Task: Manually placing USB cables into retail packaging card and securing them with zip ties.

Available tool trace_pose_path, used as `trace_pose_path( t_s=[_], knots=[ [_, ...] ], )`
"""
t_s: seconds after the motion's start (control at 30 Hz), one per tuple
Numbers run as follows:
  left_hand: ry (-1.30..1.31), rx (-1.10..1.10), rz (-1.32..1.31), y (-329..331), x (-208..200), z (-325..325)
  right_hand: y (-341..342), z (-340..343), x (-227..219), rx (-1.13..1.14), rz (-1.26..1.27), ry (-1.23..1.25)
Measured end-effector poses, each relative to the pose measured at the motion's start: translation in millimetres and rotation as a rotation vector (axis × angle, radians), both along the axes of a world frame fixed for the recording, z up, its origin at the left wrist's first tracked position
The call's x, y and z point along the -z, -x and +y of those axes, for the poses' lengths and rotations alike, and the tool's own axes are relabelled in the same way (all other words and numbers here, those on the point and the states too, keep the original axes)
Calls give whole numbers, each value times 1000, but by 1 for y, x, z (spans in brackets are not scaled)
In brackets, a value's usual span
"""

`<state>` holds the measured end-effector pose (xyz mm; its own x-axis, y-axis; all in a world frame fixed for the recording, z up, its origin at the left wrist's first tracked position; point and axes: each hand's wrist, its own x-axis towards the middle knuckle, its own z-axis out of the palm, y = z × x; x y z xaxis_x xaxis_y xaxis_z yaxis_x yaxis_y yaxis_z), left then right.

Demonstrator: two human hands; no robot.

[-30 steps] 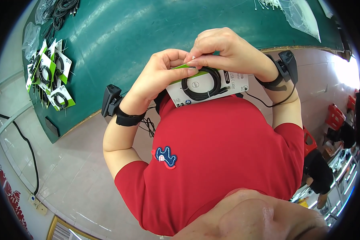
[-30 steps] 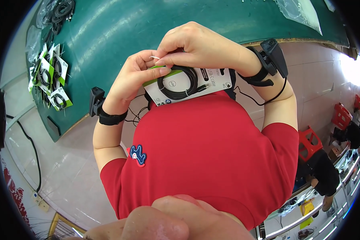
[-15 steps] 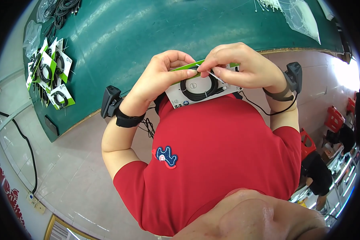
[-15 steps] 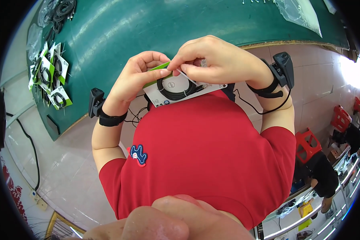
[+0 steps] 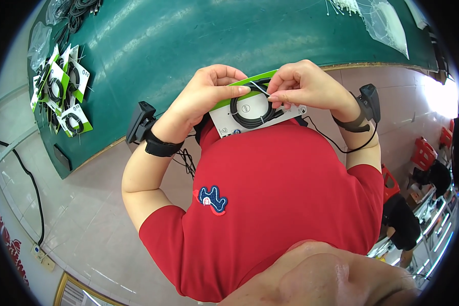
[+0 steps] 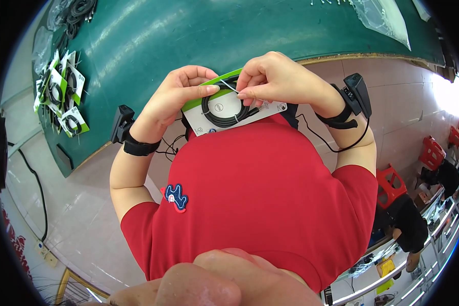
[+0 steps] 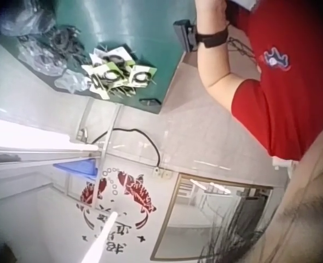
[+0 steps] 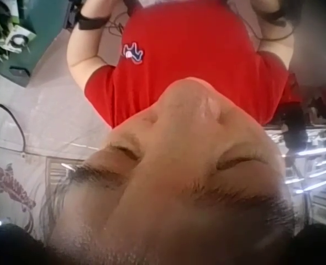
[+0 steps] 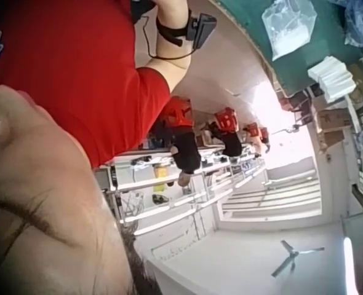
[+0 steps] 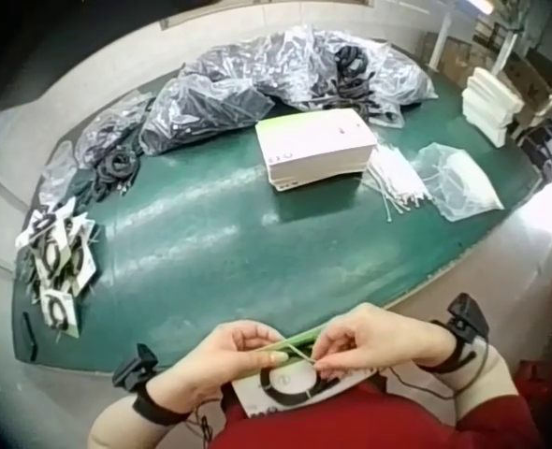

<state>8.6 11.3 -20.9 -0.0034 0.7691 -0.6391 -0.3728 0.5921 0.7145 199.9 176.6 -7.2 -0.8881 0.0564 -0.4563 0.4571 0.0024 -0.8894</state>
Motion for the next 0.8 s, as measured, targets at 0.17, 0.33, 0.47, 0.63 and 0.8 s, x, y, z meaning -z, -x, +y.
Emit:
trace_pose_path(
  t_s=[0.17, 0.33, 0.47, 0.63, 0.8],
  knots=[
    [11, -32, 40, -1, 0, 2, 3, 4, 2, -113, 6, -50],
    [-11, -52, 72, 5, -3, 3, 6, 8, 15, -148, 380, -448],
    [-43, -95, 107, 8, -9, 6, 17, 13, 0, -120, 406, -504],
    [-63, -87, 124, 12, -10, 6, 24, 14, 8, -80, 255, -180],
    [-35, -63, 110, 14, -8, 5, 29, 11, 4, 4, 90, 2]
  ],
)
